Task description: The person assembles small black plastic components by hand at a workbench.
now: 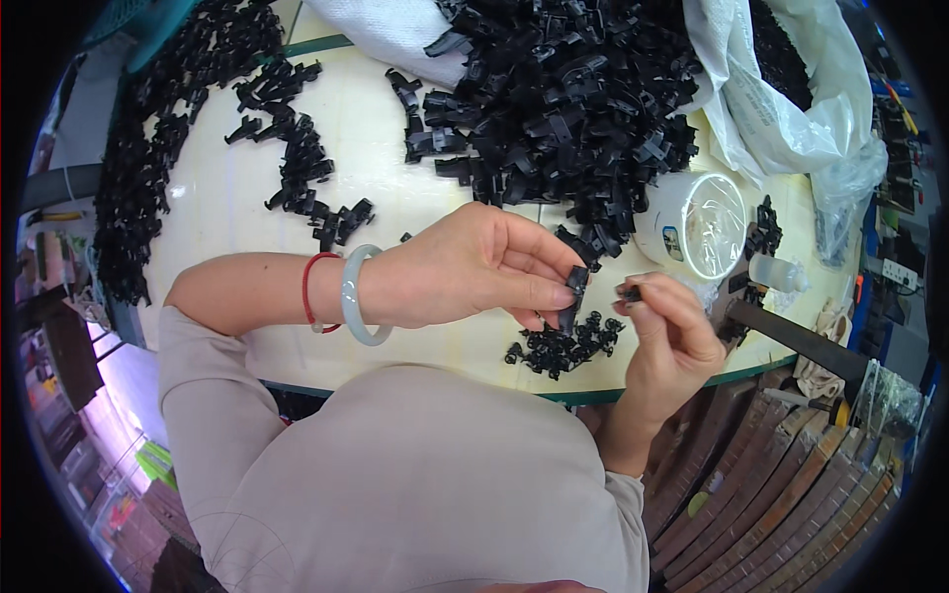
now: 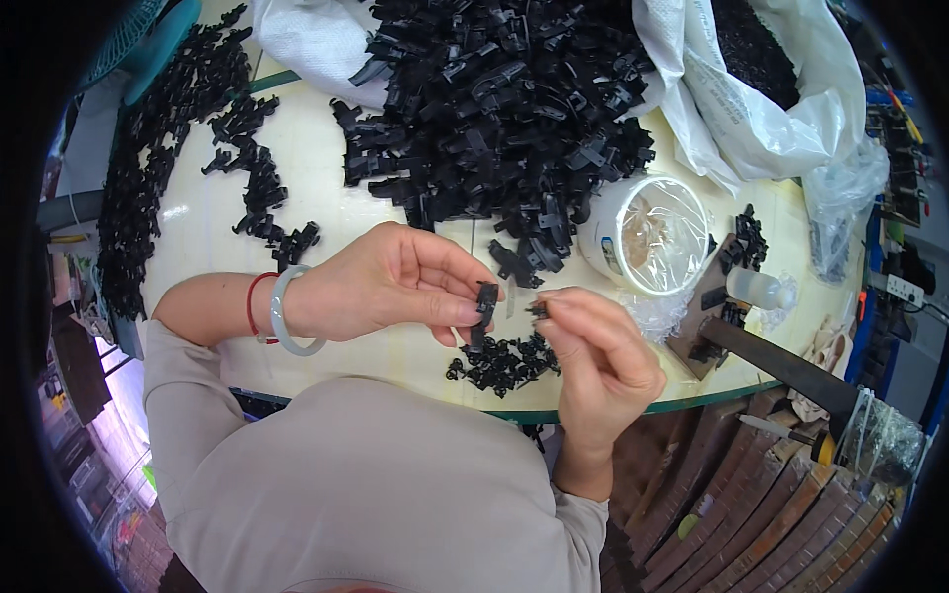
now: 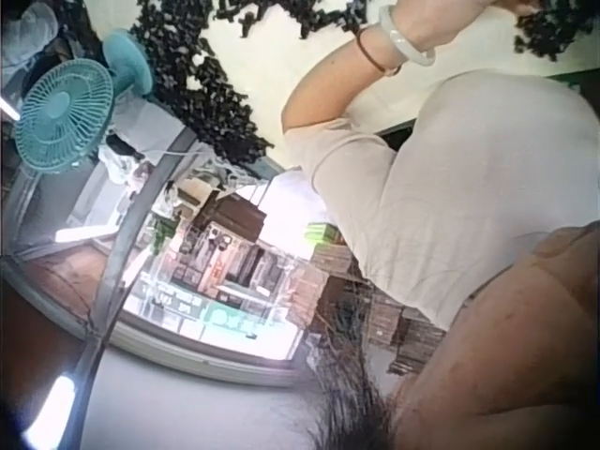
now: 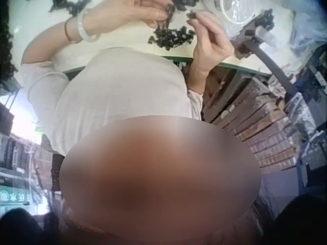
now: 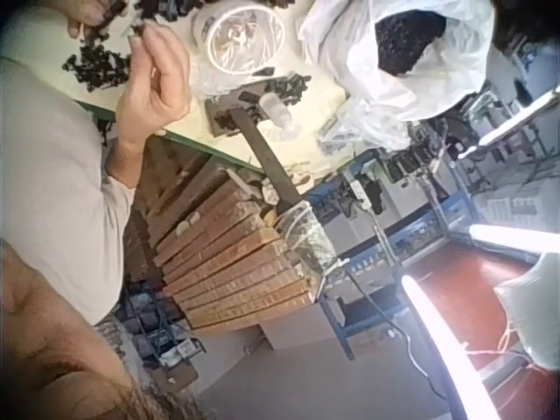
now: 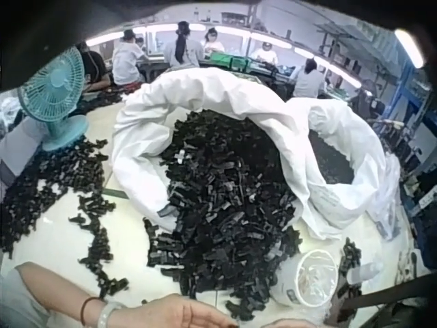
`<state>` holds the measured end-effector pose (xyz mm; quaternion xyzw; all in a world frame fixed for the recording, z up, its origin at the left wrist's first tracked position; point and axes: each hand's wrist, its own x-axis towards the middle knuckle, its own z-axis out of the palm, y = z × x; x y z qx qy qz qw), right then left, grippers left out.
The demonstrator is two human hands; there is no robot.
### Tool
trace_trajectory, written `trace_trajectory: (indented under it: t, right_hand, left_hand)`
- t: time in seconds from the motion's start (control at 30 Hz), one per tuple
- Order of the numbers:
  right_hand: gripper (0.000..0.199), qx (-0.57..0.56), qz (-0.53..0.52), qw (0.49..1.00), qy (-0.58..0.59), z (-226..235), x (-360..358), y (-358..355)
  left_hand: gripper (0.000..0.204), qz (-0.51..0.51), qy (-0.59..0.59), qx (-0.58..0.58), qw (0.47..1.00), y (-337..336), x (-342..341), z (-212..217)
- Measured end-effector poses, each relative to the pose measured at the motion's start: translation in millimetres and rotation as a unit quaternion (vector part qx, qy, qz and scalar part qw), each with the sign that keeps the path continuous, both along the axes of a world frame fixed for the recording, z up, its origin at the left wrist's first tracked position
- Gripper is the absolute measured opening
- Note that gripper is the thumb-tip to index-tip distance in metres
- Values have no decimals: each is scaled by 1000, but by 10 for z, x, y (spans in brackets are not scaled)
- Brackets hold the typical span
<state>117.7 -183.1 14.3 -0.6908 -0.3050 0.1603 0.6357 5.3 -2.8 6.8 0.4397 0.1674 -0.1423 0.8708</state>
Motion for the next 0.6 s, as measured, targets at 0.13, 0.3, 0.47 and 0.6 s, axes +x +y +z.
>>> trace_trajectory:
  t: [0.13, 0.3, 0.47, 0.6]
  right_hand:
    - [20, 17, 6, 1000, -8, -76, -146, 58]
    - [20, 21, 13, 998, -54, -124, -175, 91]
    - [20, 18, 28, 996, -79, -108, -184, 108]
    - [19, 16, 30, 995, -95, -128, -185, 115]
  left_hand:
    - [26, 9, -13, -12, 1000, -17, -16, -44]
    - [24, 10, -12, -15, 1000, -15, -9, -23]
    - [23, 24, -8, -1, 1000, -23, -8, -7]
    - [24, 38, -22, -12, 999, -38, -26, -35]
